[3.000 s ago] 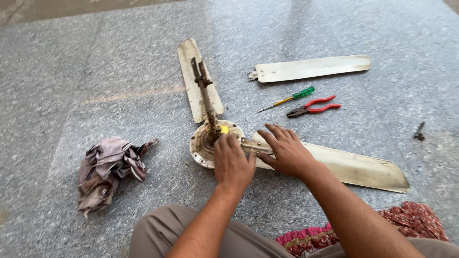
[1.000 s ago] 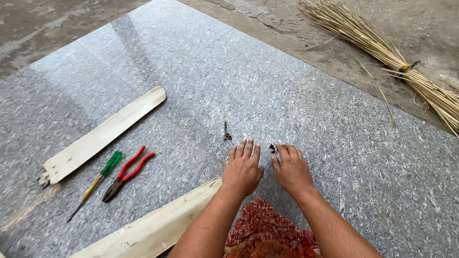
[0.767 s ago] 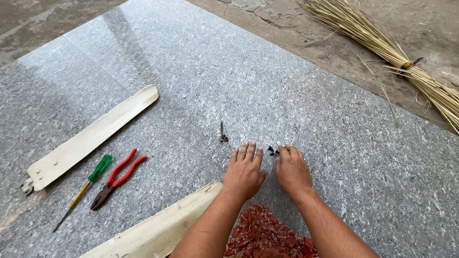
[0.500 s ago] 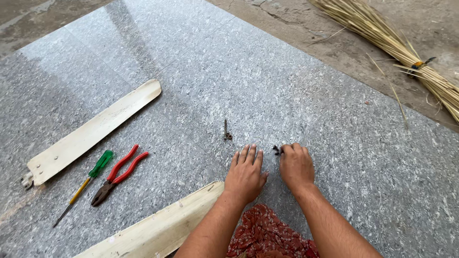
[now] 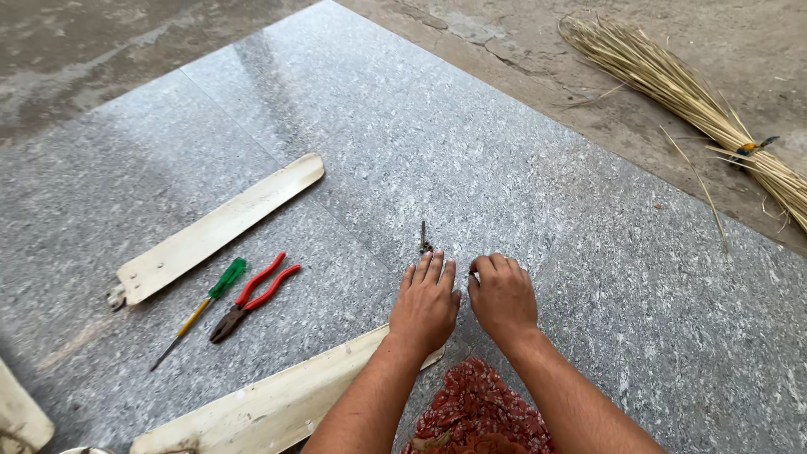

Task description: The person sits on the floor and uses a screwdriver to tighten screws on the central hub of a ceiling fan, securing one of the fan blades in place. Tools and a rag are visible nearby.

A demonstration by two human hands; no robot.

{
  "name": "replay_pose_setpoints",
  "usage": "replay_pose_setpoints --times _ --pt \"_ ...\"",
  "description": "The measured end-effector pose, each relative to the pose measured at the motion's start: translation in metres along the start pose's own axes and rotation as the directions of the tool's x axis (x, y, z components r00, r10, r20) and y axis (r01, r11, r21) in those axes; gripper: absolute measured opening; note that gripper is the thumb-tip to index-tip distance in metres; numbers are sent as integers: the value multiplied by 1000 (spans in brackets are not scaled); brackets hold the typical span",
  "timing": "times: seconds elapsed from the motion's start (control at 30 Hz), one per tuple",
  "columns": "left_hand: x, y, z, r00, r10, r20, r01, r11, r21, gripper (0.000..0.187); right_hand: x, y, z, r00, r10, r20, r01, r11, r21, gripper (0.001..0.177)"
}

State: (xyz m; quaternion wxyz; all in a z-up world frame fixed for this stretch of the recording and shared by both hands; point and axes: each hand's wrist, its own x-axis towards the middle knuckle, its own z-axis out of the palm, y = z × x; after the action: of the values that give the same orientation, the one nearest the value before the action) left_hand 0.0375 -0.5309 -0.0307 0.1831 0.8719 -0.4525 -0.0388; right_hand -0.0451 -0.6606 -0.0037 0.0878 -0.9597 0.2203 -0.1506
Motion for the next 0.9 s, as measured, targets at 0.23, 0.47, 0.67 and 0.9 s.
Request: replay_pose_setpoints --times 0.23,0.47,0.67,0.9 --pt "-28 -3 -49 940 -28 -340 -26 988 -154 34 7 -50 -34 995 68 75 -93 910 404 16" --pt "-59 -13 -101 854 -367 -370 31 745 -667 22 12 -89 -46 971 99 218 -237 534 812 19" --pt "-76 -36 -114 833 -479 -278 -80 394 -916 21 15 -115 -47 921 -3 389 -388 73 919 18" --pt "-102 -56 -125 828 -493 -267 -255 94 -962 19 10 -148 -59 858 -79 507 -511 -57 857 17"
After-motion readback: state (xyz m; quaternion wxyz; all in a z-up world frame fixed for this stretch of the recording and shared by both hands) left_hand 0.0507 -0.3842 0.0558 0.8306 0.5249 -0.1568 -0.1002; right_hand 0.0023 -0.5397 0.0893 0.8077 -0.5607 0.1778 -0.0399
